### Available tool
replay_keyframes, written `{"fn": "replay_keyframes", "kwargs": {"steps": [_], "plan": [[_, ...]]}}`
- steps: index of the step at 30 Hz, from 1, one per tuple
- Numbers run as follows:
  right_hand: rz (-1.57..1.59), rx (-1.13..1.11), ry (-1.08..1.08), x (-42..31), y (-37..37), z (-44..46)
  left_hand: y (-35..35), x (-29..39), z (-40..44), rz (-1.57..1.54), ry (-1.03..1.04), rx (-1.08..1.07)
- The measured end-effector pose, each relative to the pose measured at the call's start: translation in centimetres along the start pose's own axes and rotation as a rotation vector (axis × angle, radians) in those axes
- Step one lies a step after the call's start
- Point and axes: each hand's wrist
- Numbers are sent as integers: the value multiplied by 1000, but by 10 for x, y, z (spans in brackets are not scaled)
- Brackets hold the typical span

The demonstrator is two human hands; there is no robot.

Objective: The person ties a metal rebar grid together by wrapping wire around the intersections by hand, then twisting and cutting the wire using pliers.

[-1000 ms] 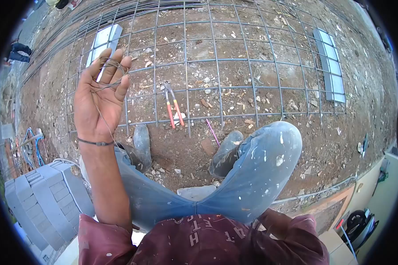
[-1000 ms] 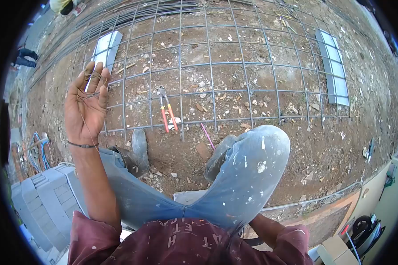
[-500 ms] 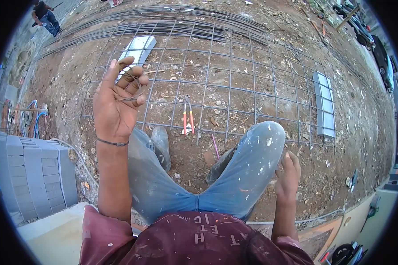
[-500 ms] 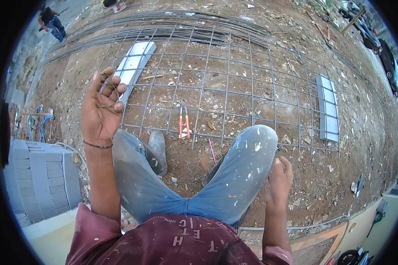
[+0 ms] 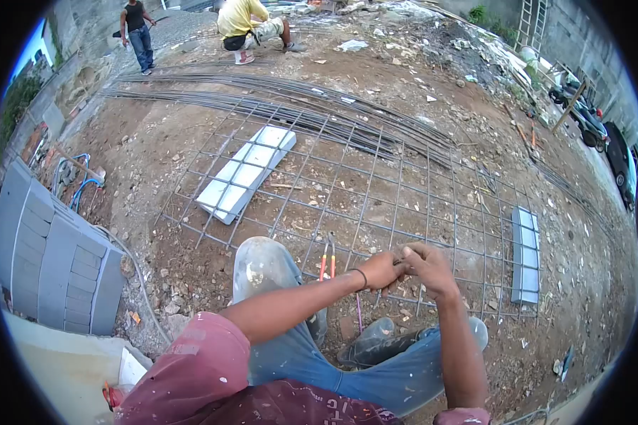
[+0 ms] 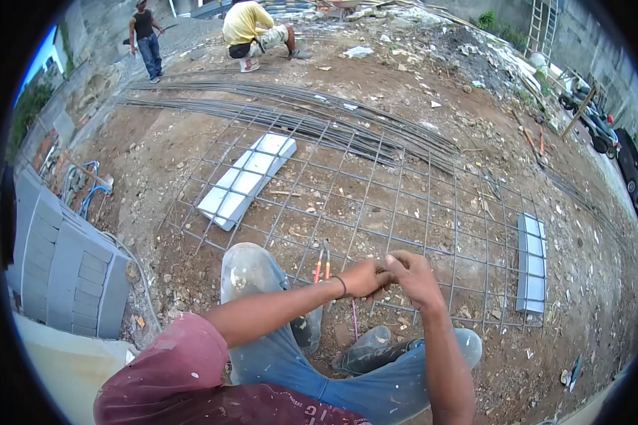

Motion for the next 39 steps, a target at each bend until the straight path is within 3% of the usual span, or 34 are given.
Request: {"fn": "replay_keyframes", "kwargs": {"steps": [2,3,5,6,11,13,14,17,20,26,29,31,35,37,39], "plan": [[79,52,-36,39,14,9,17,-53,26,18,21,-43],[67,41,-60,67,13,15,6,-22,2,58,-55,-103],[235,58,75,86,16,14,21,-38,4,7,-3,-91],[354,95,158,88,19,15,21,-41,5,-68,-31,-120],[397,199,79,87,14,47,17,-47,27,-177,3,-32],[623,318,57,80,16,51,9,-48,23,-104,102,25],[620,313,56,78,15,51,15,-72,40,48,350,173],[742,400,79,79,12,48,7,-60,32,91,158,193],[760,394,26,76,14,41,6,-48,19,43,211,213],[739,405,50,53,5,14,-8,-34,2,-34,421,40],[752,500,62,51,0,8,-24,-13,-18,-2,444,35],[856,413,56,52,-5,5,-27,-4,-25,4,513,55],[925,388,112,55,-6,-1,-13,0,-23,-374,534,104],[1005,302,151,55,-4,-3,-10,7,-28,-552,368,254],[1000,293,157,50,5,-9,-6,6,-28,-650,331,322]]}}
Point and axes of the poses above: each hand's wrist, its own z-axis towards the middle knuckle, its own y-axis out of the palm, x = y × z, and after that the axes turned 7 degrees about x, right-handed
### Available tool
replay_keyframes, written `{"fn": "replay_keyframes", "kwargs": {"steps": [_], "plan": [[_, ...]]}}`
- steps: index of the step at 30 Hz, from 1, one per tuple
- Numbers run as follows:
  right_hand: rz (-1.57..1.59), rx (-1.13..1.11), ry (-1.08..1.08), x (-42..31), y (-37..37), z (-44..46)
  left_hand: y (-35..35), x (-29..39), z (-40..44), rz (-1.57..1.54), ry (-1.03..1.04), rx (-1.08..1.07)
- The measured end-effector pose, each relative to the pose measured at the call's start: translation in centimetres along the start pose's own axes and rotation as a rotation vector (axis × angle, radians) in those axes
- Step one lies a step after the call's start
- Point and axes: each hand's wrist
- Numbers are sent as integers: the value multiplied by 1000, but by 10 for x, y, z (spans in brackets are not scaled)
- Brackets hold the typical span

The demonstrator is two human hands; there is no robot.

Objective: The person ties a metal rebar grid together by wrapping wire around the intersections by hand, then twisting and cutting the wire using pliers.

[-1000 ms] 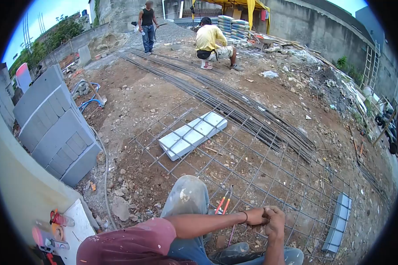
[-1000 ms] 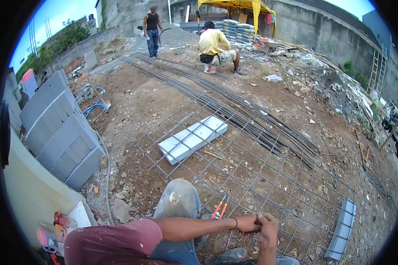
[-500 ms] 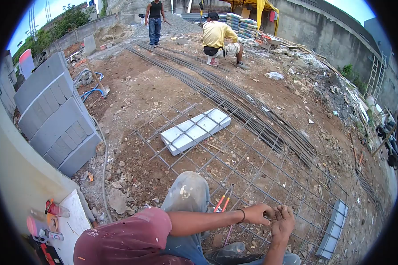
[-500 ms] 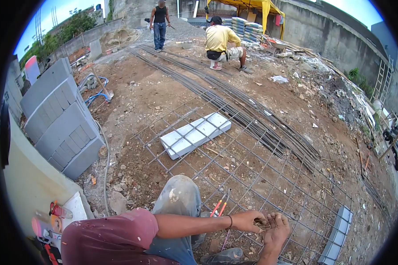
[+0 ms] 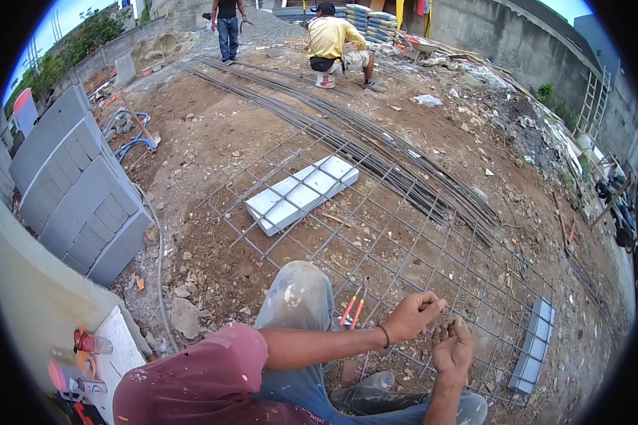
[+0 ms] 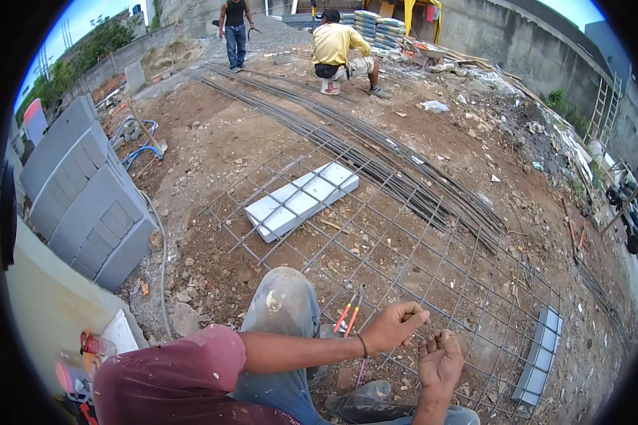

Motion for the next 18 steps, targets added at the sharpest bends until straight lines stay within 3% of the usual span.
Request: {"fn": "replay_keyframes", "kwargs": {"steps": [2,6,9,11,12,14,15,16,18], "plan": [[-42,-49,-52,3,12,-12,-6,-20,9,42,18,125],[-103,-42,-148,2,28,-24,-7,-27,15,62,113,134],[-126,-62,-179,-2,26,-22,-8,-12,11,41,-4,9],[-151,-103,-231,-7,16,-14,-12,-7,11,393,-15,-259],[-151,-103,-229,-8,13,-13,-13,-7,9,393,-15,-257],[-295,-112,-280,-10,11,-11,-15,-7,6,706,172,-487],[-296,-112,-278,-9,11,-11,-12,-6,7,743,108,-487],[-276,-137,-304,-9,12,-10,-12,-7,8,741,106,-485],[-256,-160,-328,-12,15,-11,-12,-8,9,82,-143,-443]]}}
Point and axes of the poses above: each hand's wrist, its own z-axis towards the middle knuckle, its own y-axis out of the palm, x = y × z, and after that the axes turned 7 degrees about x, right-handed
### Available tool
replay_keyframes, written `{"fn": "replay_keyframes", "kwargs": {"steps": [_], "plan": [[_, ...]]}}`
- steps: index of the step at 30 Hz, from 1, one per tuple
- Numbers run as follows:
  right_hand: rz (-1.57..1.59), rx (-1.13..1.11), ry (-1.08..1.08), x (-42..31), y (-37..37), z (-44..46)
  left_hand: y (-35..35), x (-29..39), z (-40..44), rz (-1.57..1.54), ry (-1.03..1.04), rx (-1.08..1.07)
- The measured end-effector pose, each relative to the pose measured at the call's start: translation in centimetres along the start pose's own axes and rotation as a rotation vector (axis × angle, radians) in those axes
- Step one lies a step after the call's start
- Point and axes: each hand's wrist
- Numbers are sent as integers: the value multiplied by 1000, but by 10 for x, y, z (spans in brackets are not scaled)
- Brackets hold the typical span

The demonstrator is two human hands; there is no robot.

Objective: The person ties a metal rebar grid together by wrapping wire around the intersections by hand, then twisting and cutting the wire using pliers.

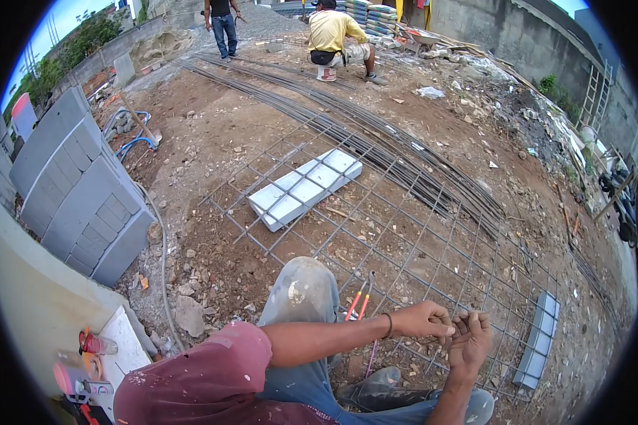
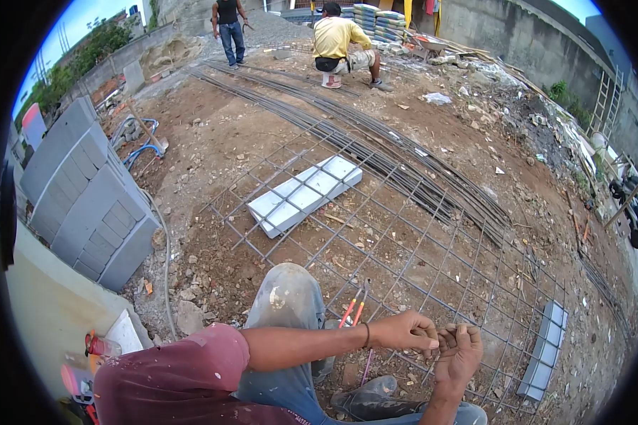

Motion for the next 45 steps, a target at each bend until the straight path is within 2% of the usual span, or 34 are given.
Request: {"fn": "replay_keyframes", "kwargs": {"steps": [2,5,8,10,12,13,15,17,20,22,23,25,28,29,34,36,40,42,44,45], "plan": [[133,203,-24,-10,2,0,-4,0,3,-47,61,8],[279,248,-80,-17,-13,10,-2,1,4,-509,17,127],[146,209,-75,-24,-2,2,-2,-2,2,-406,-8,109],[35,167,-113,-29,5,-3,-5,-10,10,-320,76,147],[-76,130,-146,-32,5,-4,-15,-11,13,-324,-84,145],[-74,97,-194,-35,1,-2,-17,0,9,-325,-87,144],[-71,90,-248,-37,-1,-3,-21,19,-3,19,-217,-203],[-103,53,-214,-41,-4,-2,-15,13,-6,17,-244,-318],[-61,70,-156,-32,-6,1,-9,-12,3,54,-201,-227],[-87,49,-148,-26,-6,-1,-9,-18,10,410,28,-174],[-98,12,-152,-22,-4,1,2,-19,11,395,26,-215],[-120,19,-160,-18,0,-2,16,-11,8,33,92,142],[-139,23,-195,-20,7,-6,18,-9,6,190,134,218],[-144,40,-228,-23,7,-6,20,-7,4,222,70,206],[-132,143,-232,-39,-7,-1,27,-6,1,268,38,141],[-361,179,-293,-40,-4,-3,29,-3,-2,186,-14,113],[-541,213,-440,-26,-9,6,38,-7,-3,159,-43,130],[-1069,221,-1014,-7,-17,18,40,-11,-3,73,-94,128],[-1024,240,-944,1,-8,17,37,-5,-6,92,-189,98],[-919,237,-788,6,-12,19,36,-8,-8,14,-216,81]]}}
Point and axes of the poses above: each hand's wrist, its own z-axis towards the middle knuckle, its own y-axis out of the palm, x = y × z, and after that the axes turned 7 degrees about x, right-handed
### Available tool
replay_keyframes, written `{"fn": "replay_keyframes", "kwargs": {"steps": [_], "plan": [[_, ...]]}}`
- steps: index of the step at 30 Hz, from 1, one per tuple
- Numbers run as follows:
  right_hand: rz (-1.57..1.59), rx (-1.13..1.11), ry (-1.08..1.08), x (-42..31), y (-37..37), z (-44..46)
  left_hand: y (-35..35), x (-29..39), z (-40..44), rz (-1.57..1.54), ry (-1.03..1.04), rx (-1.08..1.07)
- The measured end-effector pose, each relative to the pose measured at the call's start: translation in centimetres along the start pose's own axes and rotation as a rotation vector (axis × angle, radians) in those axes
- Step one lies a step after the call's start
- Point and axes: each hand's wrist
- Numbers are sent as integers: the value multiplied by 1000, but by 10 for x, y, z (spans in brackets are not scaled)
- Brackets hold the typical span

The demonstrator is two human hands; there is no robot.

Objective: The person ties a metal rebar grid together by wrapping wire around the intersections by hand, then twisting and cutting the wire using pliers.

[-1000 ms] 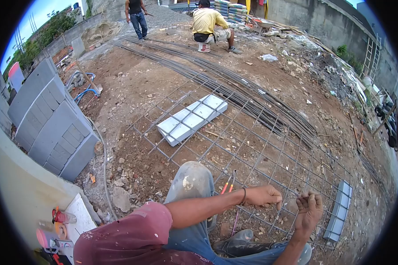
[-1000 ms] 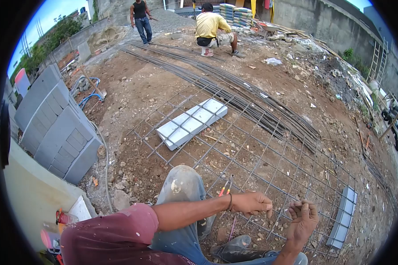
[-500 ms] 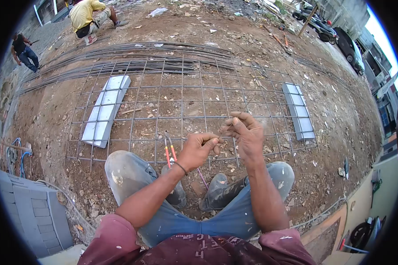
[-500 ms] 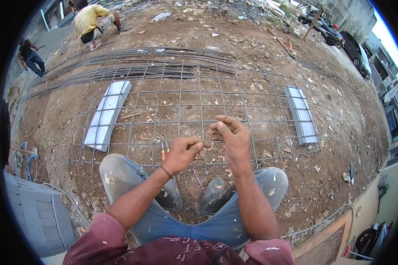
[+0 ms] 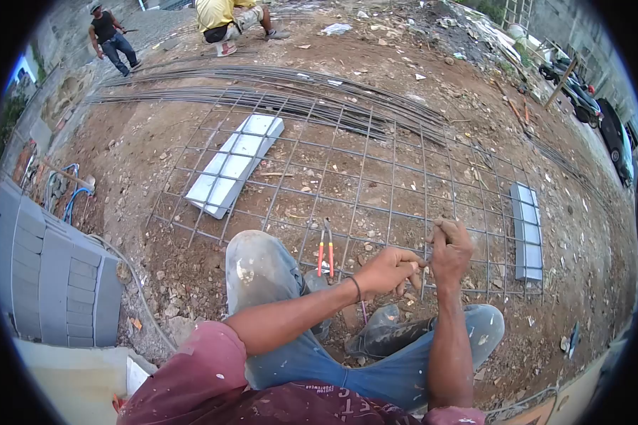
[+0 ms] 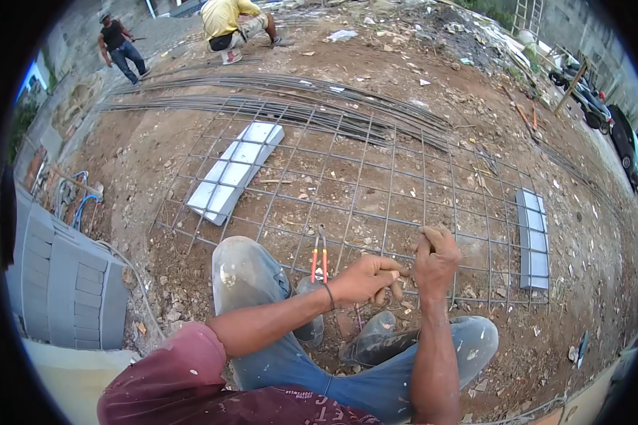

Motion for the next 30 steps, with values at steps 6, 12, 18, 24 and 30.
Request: {"fn": "replay_keyframes", "kwargs": {"steps": [6,12,18,24,30], "plan": [[252,-156,465,-22,9,-19,-12,-22,21,-150,-53,100],[63,-205,231,-12,15,-26,-21,-17,18,-150,74,121],[372,-427,633,-39,21,-34,-46,-21,41,-360,71,553],[60,-544,413,-11,15,-38,-61,-71,70,-554,-71,767],[-424,-799,335,32,5,-47,-40,-229,102,-858,-769,645]]}}
Point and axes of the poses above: each hand's wrist, its own z-axis towards the middle knuckle, its own y-axis out of the palm, x = y × z, and after that the axes turned 7 degrees about x, right-handed
